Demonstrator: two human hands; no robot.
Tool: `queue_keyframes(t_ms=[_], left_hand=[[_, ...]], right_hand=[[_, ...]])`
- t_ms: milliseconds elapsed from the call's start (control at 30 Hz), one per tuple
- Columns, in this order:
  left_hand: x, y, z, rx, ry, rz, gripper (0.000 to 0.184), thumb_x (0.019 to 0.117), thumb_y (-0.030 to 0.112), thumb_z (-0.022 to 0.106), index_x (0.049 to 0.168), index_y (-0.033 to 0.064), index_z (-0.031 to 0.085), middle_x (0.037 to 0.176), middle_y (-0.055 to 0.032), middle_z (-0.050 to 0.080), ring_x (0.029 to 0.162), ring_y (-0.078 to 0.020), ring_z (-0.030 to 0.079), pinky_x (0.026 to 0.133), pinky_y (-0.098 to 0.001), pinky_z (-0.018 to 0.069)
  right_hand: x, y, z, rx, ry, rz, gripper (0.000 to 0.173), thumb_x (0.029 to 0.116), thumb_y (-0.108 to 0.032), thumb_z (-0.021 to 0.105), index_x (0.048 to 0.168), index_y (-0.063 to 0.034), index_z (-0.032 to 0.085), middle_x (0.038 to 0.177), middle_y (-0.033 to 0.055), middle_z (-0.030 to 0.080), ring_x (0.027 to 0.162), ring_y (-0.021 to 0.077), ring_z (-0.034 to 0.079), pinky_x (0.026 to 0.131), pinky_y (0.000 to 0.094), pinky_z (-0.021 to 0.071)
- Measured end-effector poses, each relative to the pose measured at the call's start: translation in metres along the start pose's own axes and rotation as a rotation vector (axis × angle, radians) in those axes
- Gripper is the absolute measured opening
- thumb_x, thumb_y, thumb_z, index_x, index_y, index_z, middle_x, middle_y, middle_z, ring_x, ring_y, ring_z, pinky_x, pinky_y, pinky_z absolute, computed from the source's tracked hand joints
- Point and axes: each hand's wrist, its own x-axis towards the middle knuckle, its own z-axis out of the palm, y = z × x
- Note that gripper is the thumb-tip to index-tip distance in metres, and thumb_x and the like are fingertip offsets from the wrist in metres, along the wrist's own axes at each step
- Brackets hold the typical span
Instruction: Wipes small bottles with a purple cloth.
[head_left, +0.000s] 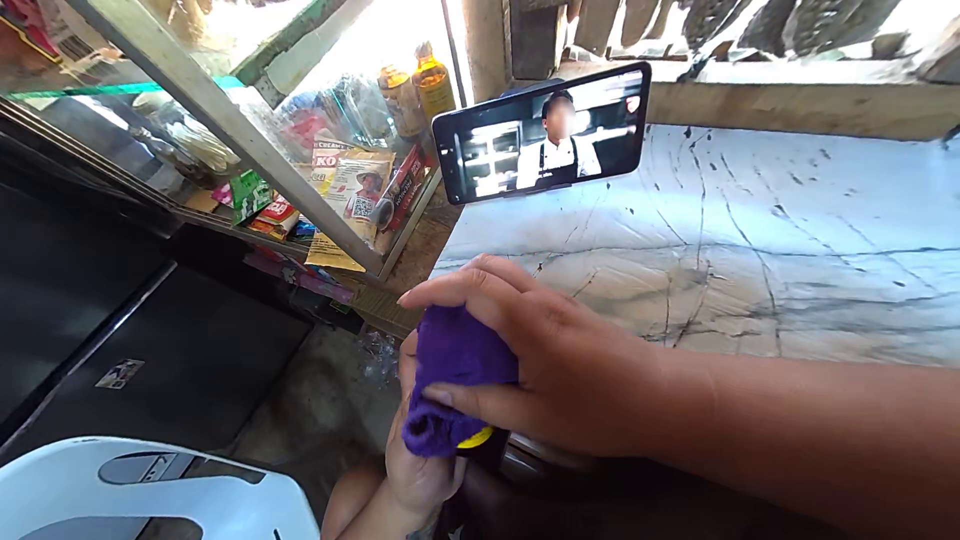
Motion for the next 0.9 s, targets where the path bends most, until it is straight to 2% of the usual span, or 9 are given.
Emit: queue_keyframes(t_ms=[67, 167, 267, 400, 467, 533, 633, 767, 900], left_hand=[[0.001, 0.000, 0.002, -0.065, 0.016, -0.040, 0.037, 0.1007, 0.035, 0.060, 0.133, 0.0158, 0.062, 0.116, -0.0058, 0.072, 0.104, -0.0146, 0.070, 0.087, -0.0324, 0.0584], [0.005, 0.002, 0.003, -0.098, -0.033, -0.087, 0.042, 0.1015, 0.037, 0.059, 0.138, 0.0165, 0.054, 0.109, -0.0105, 0.073, 0.091, -0.0187, 0.072, 0.075, -0.0315, 0.0593], [0.007, 0.002, 0.004, -0.141, -0.072, -0.095, 0.041, 0.1029, 0.035, 0.057, 0.138, 0.0142, 0.052, 0.107, -0.0145, 0.073, 0.089, -0.0228, 0.073, 0.073, -0.0331, 0.0610], [0.005, -0.001, 0.004, -0.164, -0.008, -0.079, 0.039, 0.1003, 0.036, 0.061, 0.130, 0.0116, 0.059, 0.102, -0.0132, 0.073, 0.084, -0.0201, 0.072, 0.071, -0.0318, 0.0592], [0.003, -0.002, 0.003, -0.118, 0.023, -0.048, 0.038, 0.1004, 0.040, 0.059, 0.126, 0.0128, 0.064, 0.103, -0.0095, 0.073, 0.088, -0.0164, 0.071, 0.074, -0.0302, 0.0583], [0.004, -0.001, 0.001, -0.061, 0.046, 0.009, 0.041, 0.1041, 0.042, 0.050, 0.130, 0.0137, 0.063, 0.115, -0.0043, 0.072, 0.103, -0.0120, 0.070, 0.087, -0.0298, 0.0578], [0.012, 0.003, 0.008, -0.196, 0.049, 0.058, 0.040, 0.1058, 0.036, 0.047, 0.129, 0.0062, 0.063, 0.121, -0.0071, 0.071, 0.115, -0.0146, 0.066, 0.099, -0.0334, 0.0533], [0.011, 0.001, 0.014, 0.101, 0.079, 0.118, 0.041, 0.1048, 0.042, 0.048, 0.130, 0.0134, 0.063, 0.119, 0.0005, 0.071, 0.113, -0.0075, 0.066, 0.098, -0.0274, 0.0528], [0.005, -0.002, 0.010, 0.148, 0.032, 0.114, 0.044, 0.1026, 0.045, 0.051, 0.135, 0.0165, 0.059, 0.125, 0.0028, 0.069, 0.118, -0.0062, 0.063, 0.102, -0.0263, 0.0498]], right_hand=[[0.002, -0.001, -0.002, 0.058, 0.033, 0.043, 0.041, 0.0930, -0.025, 0.071, 0.131, -0.0123, 0.063, 0.110, -0.0005, 0.064, 0.101, 0.0053, 0.062, 0.084, 0.0220, 0.0554], [0.003, -0.001, -0.005, 0.121, 0.056, 0.093, 0.036, 0.0940, -0.018, 0.067, 0.129, -0.0120, 0.063, 0.112, -0.0013, 0.066, 0.101, 0.0024, 0.064, 0.084, 0.0201, 0.0568], [0.003, -0.002, -0.006, 0.144, 0.065, 0.105, 0.034, 0.0950, -0.016, 0.065, 0.129, -0.0118, 0.062, 0.109, -0.0024, 0.066, 0.098, 0.0012, 0.065, 0.081, 0.0191, 0.0575], [0.004, -0.001, -0.006, 0.142, 0.014, 0.134, 0.039, 0.0959, -0.023, 0.068, 0.133, -0.0125, 0.060, 0.110, -0.0022, 0.067, 0.098, 0.0014, 0.065, 0.082, 0.0207, 0.0580], [0.003, 0.000, -0.004, 0.094, -0.026, 0.109, 0.050, 0.0933, -0.031, 0.072, 0.138, -0.0135, 0.057, 0.114, -0.0015, 0.066, 0.103, 0.0036, 0.064, 0.086, 0.0230, 0.0565], [0.000, 0.000, -0.001, -0.004, -0.042, 0.019, 0.063, 0.0884, -0.038, 0.076, 0.143, -0.0132, 0.054, 0.116, 0.0012, 0.064, 0.108, 0.0095, 0.061, 0.089, 0.0273, 0.0551], [-0.003, 0.000, 0.002, -0.106, -0.075, -0.048, 0.073, 0.0836, -0.043, 0.079, 0.146, -0.0163, 0.052, 0.122, 0.0038, 0.063, 0.116, 0.0157, 0.059, 0.096, 0.0332, 0.0530], [-0.002, -0.002, 0.000, -0.085, -0.072, -0.019, 0.068, 0.0853, -0.040, 0.078, 0.144, -0.0163, 0.055, 0.116, 0.0018, 0.063, 0.109, 0.0120, 0.060, 0.090, 0.0282, 0.0534], [0.000, -0.002, -0.001, -0.022, -0.047, 0.026, 0.052, 0.0919, -0.034, 0.072, 0.139, -0.0159, 0.059, 0.110, -0.0007, 0.064, 0.101, 0.0076, 0.062, 0.082, 0.0248, 0.0548]])
